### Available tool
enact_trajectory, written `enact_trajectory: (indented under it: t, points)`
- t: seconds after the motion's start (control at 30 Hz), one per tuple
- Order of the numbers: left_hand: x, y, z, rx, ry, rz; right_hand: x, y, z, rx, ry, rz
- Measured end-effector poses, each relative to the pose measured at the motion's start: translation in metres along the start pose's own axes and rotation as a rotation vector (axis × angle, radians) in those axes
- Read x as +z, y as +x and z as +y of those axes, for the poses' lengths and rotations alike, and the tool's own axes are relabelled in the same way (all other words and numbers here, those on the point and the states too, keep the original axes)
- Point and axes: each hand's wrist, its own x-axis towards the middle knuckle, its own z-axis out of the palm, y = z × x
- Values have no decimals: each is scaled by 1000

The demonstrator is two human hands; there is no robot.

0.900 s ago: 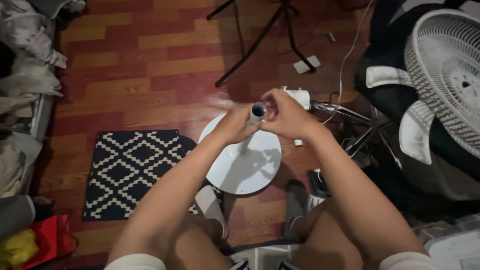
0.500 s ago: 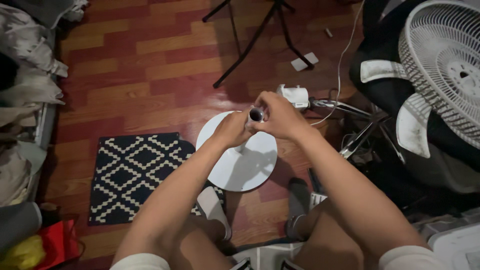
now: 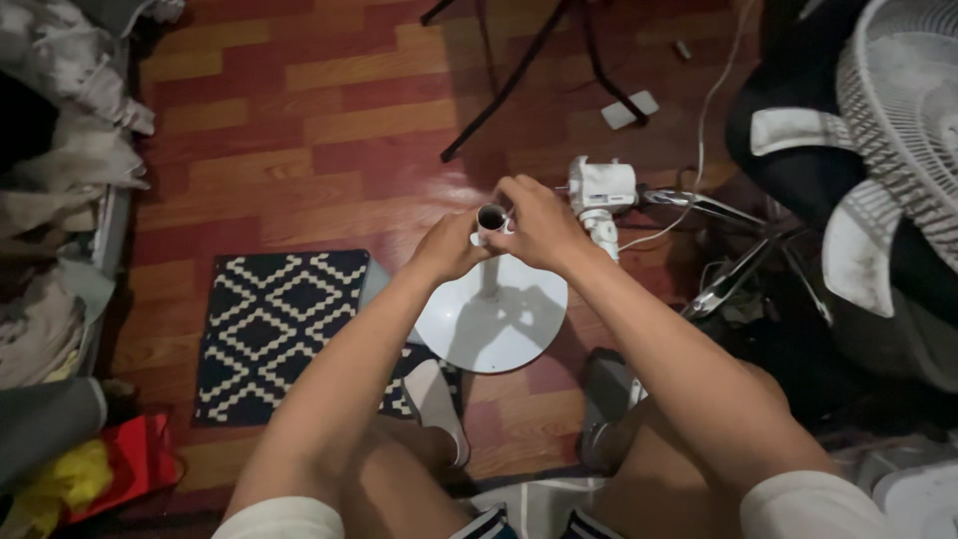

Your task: The person assembles the base of an electric fan by inserting a white plastic rod into a circular base plate and tightening a central nut. The person repeatedly loosens and retightens the nut to secure the rod, then positions the fan motor housing above the assembled base.

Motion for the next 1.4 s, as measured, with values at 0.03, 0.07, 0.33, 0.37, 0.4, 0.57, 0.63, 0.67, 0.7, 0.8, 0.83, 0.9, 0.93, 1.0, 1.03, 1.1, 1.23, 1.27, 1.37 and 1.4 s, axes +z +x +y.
enact_trajectory:
  t: [0.03,0.07,0.33,0.37,0.4,0.57,0.63,0.67,0.7,0.8,0.83,0.9,0.93,1.0,1.03,1.1,1.23,1.27,1.37,1.4]
  points:
    - [-2,-1,-2,1,24,-10,2,1,-1,-6,-9,15]
    - [-3,-2,-4,3,47,-18,3,3,0,-14,-20,29]
    - [-8,-30,-39,-271,322,-78,23,9,0,262,-66,-79]
    - [-6,-30,-44,-321,314,-50,27,9,3,322,-36,-88]
    - [-5,-32,-49,-372,307,-20,31,9,6,379,-5,-97]
    - [19,-36,-58,-314,163,164,56,3,22,236,-98,-40]
    - [27,-41,-58,-333,110,187,68,0,35,272,-117,-111]
    - [28,-42,-56,-340,96,207,74,1,43,338,-134,-171]
    - [29,-43,-52,-347,81,227,79,1,51,405,-151,-230]
    - [28,-38,-33,-204,51,295,105,5,69,491,275,-276]
    - [25,-36,-25,-189,59,299,111,9,76,391,252,-223]
    - [22,-36,-11,-162,72,298,123,9,91,199,208,-120]
    - [19,-37,-5,-177,59,288,128,10,96,177,181,-111]
    - [14,-38,4,-203,32,266,133,9,102,134,126,-90]
    - [10,-39,6,-179,43,275,134,9,103,168,153,-77]
    - [6,-40,6,-128,55,291,128,7,105,240,200,-52]
    - [8,-43,1,-144,66,271,104,4,101,417,177,-35]
    - [10,-44,0,-149,90,264,93,2,103,447,134,-61]
    - [14,-42,-6,-168,151,246,74,0,105,448,237,50]
    - [16,-41,-9,-174,166,241,69,-2,105,433,307,120]
